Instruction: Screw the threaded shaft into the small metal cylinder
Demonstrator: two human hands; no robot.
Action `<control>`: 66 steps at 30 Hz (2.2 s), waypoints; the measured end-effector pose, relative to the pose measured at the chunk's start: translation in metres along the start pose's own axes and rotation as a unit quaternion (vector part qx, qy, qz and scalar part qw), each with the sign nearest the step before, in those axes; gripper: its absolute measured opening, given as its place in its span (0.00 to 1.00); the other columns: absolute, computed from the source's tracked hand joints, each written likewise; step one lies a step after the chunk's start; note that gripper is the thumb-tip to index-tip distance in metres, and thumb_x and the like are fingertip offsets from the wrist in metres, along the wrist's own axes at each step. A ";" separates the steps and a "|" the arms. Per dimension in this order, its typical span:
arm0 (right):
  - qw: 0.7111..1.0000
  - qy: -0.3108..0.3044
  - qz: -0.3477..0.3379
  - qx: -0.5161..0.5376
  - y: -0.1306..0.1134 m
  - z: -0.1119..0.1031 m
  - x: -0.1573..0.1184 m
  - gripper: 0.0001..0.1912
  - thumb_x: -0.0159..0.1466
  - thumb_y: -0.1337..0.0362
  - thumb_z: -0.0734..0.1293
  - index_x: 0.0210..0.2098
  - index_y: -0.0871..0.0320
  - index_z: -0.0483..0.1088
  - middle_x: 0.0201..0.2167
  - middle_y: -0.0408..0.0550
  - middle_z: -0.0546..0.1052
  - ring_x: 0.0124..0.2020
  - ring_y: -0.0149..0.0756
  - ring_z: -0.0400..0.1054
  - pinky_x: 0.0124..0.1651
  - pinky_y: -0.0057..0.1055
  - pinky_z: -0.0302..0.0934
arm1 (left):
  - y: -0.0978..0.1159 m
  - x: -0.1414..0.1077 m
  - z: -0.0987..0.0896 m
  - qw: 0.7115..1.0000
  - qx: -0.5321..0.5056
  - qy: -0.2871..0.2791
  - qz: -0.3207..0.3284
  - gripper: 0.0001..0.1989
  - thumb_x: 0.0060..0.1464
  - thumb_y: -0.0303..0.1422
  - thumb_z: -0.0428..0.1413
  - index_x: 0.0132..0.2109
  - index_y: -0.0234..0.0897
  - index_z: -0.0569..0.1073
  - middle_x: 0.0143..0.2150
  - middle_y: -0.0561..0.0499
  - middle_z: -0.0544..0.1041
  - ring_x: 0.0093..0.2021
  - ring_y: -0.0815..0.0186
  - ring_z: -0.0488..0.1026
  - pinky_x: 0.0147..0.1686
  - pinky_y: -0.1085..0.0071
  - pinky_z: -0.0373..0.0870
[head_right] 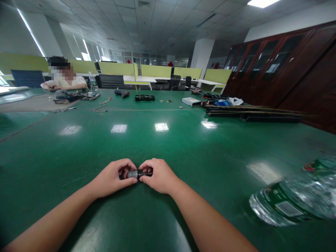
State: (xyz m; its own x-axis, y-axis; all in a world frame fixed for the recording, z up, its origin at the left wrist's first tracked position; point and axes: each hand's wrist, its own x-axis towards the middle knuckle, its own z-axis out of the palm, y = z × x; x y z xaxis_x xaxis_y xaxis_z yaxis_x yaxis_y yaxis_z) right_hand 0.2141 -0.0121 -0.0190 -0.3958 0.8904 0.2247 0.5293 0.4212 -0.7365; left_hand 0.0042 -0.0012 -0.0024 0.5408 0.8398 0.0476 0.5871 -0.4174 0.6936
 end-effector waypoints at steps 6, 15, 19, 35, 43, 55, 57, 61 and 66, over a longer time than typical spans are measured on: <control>1.000 -0.008 0.002 -0.014 -0.001 -0.001 0.001 0.08 0.53 0.70 0.73 0.33 0.57 0.77 0.29 0.43 0.76 0.31 0.31 0.67 0.36 0.28 0.59 | 0.001 0.000 -0.001 1.000 0.016 -0.003 -0.001 0.12 0.49 0.35 0.62 0.40 0.36 0.74 0.27 0.56 0.69 0.27 0.68 0.67 0.27 0.75 0.60; 1.000 -0.008 -0.023 -0.012 -0.002 -0.002 0.001 0.08 0.52 0.69 0.73 0.33 0.58 0.76 0.28 0.43 0.76 0.31 0.31 0.67 0.36 0.28 0.59 | 0.003 0.000 -0.002 1.000 0.013 -0.007 -0.009 0.11 0.49 0.36 0.61 0.39 0.36 0.74 0.27 0.56 0.70 0.27 0.68 0.67 0.28 0.74 0.60; 1.000 -0.008 -0.019 -0.010 -0.002 -0.002 0.001 0.09 0.53 0.69 0.72 0.35 0.57 0.77 0.29 0.43 0.76 0.32 0.31 0.68 0.37 0.27 0.59 | 0.005 0.000 -0.002 1.000 0.007 -0.006 -0.009 0.11 0.49 0.37 0.61 0.38 0.36 0.74 0.27 0.55 0.70 0.28 0.68 0.67 0.28 0.74 0.60; 0.998 -0.009 -0.050 -0.033 -0.002 -0.003 0.001 0.07 0.52 0.68 0.72 0.32 0.58 0.77 0.27 0.43 0.74 0.30 0.31 0.66 0.37 0.28 0.57 | 0.007 -0.001 -0.005 1.000 0.017 0.000 -0.002 0.09 0.49 0.35 0.61 0.37 0.35 0.75 0.27 0.55 0.69 0.28 0.68 0.67 0.28 0.74 0.59; 0.997 -0.019 -0.055 -0.047 -0.001 -0.005 0.001 0.08 0.50 0.70 0.72 0.32 0.58 0.76 0.26 0.42 0.73 0.30 0.32 0.66 0.35 0.28 0.58 | 0.006 -0.002 -0.005 1.000 0.012 0.015 0.003 0.09 0.48 0.35 0.63 0.35 0.35 0.74 0.28 0.55 0.70 0.28 0.68 0.67 0.29 0.74 0.60; 0.997 -0.030 -0.049 -0.055 -0.003 -0.011 0.000 0.07 0.50 0.71 0.71 0.30 0.58 0.76 0.26 0.43 0.74 0.31 0.32 0.66 0.35 0.28 0.59 | 0.007 -0.001 -0.005 1.000 0.016 0.011 0.004 0.10 0.48 0.37 0.62 0.35 0.36 0.74 0.28 0.54 0.71 0.29 0.68 0.66 0.29 0.75 0.60; 0.997 -0.029 -0.046 -0.059 -0.002 -0.012 -0.001 0.07 0.50 0.70 0.71 0.30 0.58 0.76 0.26 0.43 0.74 0.31 0.32 0.66 0.36 0.28 0.59 | 0.007 -0.001 -0.005 1.000 0.017 0.010 0.001 0.10 0.48 0.36 0.62 0.35 0.35 0.74 0.28 0.54 0.71 0.28 0.68 0.66 0.29 0.75 0.60; 0.997 -0.027 -0.041 -0.057 0.001 -0.014 -0.001 0.07 0.50 0.70 0.72 0.31 0.58 0.76 0.27 0.43 0.74 0.30 0.32 0.66 0.35 0.27 0.59 | 0.006 -0.001 -0.004 1.000 0.017 0.011 0.001 0.10 0.48 0.36 0.62 0.35 0.35 0.74 0.28 0.54 0.70 0.28 0.68 0.66 0.28 0.74 0.59; 0.998 -0.027 -0.024 -0.052 0.003 -0.014 -0.001 0.07 0.50 0.69 0.73 0.30 0.58 0.76 0.26 0.42 0.73 0.30 0.31 0.66 0.34 0.27 0.59 | 0.004 -0.001 -0.004 1.000 0.013 0.014 -0.001 0.09 0.48 0.35 0.62 0.35 0.36 0.74 0.28 0.55 0.70 0.28 0.68 0.66 0.28 0.74 0.59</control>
State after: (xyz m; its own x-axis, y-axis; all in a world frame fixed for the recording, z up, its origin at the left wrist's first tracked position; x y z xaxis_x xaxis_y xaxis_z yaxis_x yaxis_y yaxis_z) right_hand 0.2265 -0.0091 -0.0125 -0.4609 0.8596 0.2206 0.5828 0.4807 -0.6552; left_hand 0.0038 -0.0025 0.0030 0.5227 0.8498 0.0672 0.6040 -0.4248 0.6743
